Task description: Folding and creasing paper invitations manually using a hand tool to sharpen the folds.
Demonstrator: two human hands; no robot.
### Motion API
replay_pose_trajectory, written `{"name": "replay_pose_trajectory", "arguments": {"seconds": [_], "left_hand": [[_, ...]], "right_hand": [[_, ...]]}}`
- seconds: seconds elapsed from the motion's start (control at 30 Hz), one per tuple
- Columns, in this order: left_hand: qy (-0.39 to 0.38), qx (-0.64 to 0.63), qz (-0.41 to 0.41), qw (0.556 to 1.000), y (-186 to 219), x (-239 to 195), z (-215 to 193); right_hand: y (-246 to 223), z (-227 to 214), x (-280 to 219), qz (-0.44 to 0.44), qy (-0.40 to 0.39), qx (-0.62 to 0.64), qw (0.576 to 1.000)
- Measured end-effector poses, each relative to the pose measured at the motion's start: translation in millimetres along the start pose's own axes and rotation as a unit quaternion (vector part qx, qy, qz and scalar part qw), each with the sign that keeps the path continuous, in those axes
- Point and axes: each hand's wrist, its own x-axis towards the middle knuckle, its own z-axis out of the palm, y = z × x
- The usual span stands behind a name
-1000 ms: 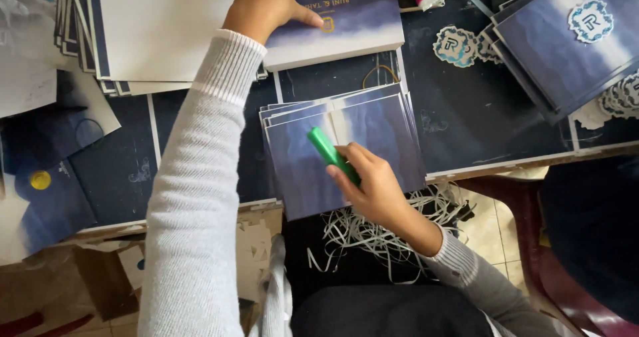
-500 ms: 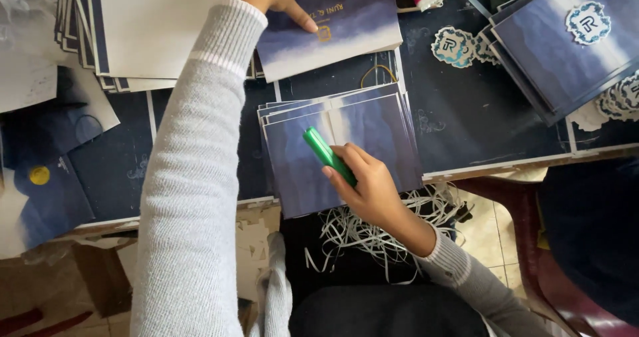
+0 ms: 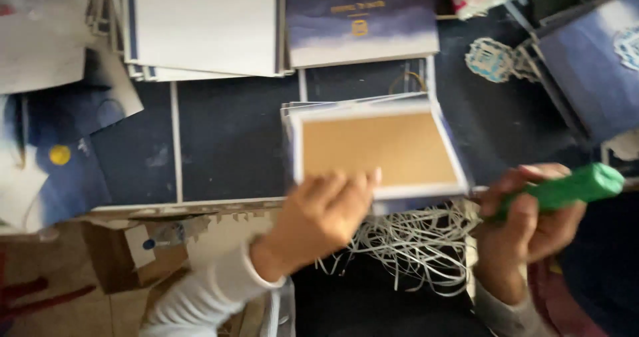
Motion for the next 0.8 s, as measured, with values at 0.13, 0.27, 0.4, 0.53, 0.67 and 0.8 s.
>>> {"name": "replay_pose_trajectory", "arguments": {"seconds": [0.13, 0.27, 0.4, 0.53, 0.67, 0.8], "left_hand": [[-0.069, -0.171, -0.140, 0.973, -10, -34, 16], [0.075, 0.043, -0.348, 0.933, -105, -24, 20], [-0.013, 0.251, -0.534, 0.807, -189, -74, 55], [-0.002, 0.315, -0.522, 0.793, -196, -69, 60], [0.073, 0.316, -0.501, 0.802, -194, -63, 53], [0.142, 0.086, -0.538, 0.827, -212, -88, 51]], "right_hand": [[5, -13, 12, -0.132, -0.196, -0.227, 0.945], [5, 25, 5, -0.174, -0.370, -0.271, 0.871], [3, 33, -6, -0.176, -0.390, -0.245, 0.870], [4, 27, -5, -0.174, -0.384, -0.268, 0.866], [0, 22, 1, -0.186, -0.351, -0.287, 0.872], [-3, 20, 8, -0.196, -0.329, -0.282, 0.880]]}}
